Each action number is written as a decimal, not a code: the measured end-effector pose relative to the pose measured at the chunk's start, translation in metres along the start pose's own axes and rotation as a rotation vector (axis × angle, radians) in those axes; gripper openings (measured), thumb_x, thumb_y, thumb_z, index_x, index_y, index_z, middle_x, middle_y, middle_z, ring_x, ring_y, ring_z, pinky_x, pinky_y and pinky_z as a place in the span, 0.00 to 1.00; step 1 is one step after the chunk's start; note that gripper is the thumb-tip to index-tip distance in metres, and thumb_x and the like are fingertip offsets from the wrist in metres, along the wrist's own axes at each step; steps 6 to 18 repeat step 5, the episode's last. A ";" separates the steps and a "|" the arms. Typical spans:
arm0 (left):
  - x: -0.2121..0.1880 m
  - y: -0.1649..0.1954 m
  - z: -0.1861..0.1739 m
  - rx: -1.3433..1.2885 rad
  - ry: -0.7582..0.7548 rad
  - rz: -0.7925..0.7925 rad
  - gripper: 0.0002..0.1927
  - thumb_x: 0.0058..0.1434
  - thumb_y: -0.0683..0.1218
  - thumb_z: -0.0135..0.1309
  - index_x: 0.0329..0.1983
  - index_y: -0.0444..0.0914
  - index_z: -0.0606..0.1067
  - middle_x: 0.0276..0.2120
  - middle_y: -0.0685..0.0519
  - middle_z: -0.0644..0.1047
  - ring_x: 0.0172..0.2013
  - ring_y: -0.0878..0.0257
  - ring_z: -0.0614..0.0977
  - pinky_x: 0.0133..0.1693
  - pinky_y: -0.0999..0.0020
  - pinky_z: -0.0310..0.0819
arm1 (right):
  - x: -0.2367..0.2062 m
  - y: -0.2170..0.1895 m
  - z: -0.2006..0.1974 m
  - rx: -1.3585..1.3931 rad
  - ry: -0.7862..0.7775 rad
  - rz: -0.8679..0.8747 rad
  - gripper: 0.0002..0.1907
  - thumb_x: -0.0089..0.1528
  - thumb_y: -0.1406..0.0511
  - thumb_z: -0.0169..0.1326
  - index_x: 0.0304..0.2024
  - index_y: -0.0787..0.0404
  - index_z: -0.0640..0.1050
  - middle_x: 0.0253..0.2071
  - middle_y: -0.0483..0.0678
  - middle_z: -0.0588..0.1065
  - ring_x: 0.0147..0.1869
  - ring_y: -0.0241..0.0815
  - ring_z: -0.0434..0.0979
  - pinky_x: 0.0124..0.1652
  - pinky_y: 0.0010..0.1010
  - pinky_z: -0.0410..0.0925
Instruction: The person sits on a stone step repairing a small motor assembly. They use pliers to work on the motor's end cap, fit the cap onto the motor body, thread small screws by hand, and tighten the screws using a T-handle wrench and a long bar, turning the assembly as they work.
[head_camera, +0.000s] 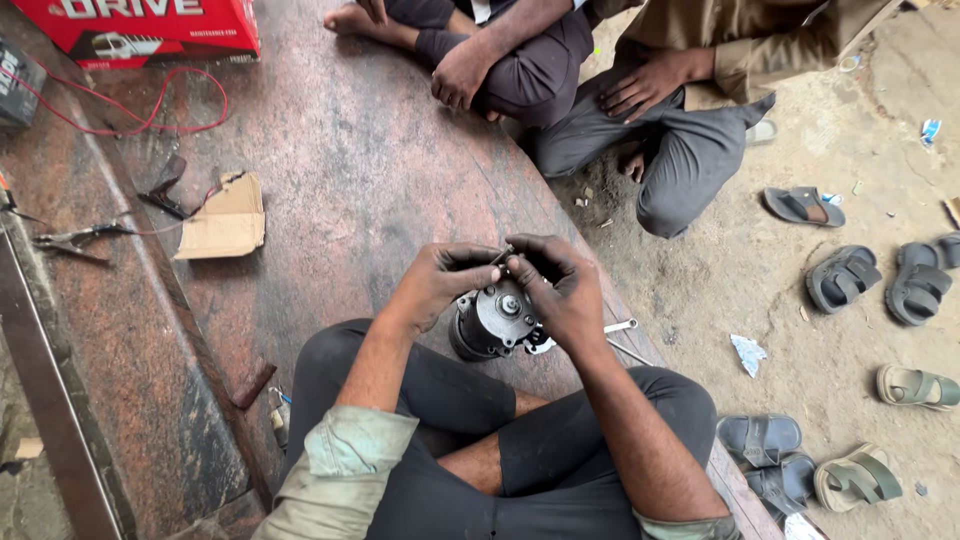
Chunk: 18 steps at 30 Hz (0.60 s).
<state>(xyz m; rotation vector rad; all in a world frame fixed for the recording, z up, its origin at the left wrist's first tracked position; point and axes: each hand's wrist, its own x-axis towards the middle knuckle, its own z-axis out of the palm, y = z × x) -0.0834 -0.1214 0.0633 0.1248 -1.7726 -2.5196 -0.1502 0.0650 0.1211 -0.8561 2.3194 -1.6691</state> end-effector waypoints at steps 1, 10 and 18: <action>0.001 -0.003 -0.004 0.045 0.002 0.031 0.16 0.60 0.40 0.63 0.51 0.31 0.82 0.41 0.52 0.85 0.41 0.67 0.83 0.45 0.71 0.79 | 0.000 0.002 0.002 0.004 0.013 -0.009 0.14 0.63 0.68 0.63 0.52 0.62 0.83 0.46 0.49 0.81 0.50 0.35 0.81 0.51 0.26 0.74; 0.014 -0.033 -0.016 -0.081 0.060 0.060 0.16 0.67 0.45 0.62 0.55 0.31 0.82 0.41 0.49 0.82 0.42 0.65 0.81 0.45 0.70 0.76 | -0.001 0.017 0.005 0.107 0.110 0.066 0.13 0.61 0.69 0.66 0.48 0.61 0.83 0.43 0.50 0.83 0.47 0.35 0.84 0.50 0.27 0.76; 0.014 -0.033 -0.016 -0.081 0.060 0.060 0.16 0.67 0.45 0.62 0.55 0.31 0.82 0.41 0.49 0.82 0.42 0.65 0.81 0.45 0.70 0.76 | -0.001 0.017 0.005 0.107 0.110 0.066 0.13 0.61 0.69 0.66 0.48 0.61 0.83 0.43 0.50 0.83 0.47 0.35 0.84 0.50 0.27 0.76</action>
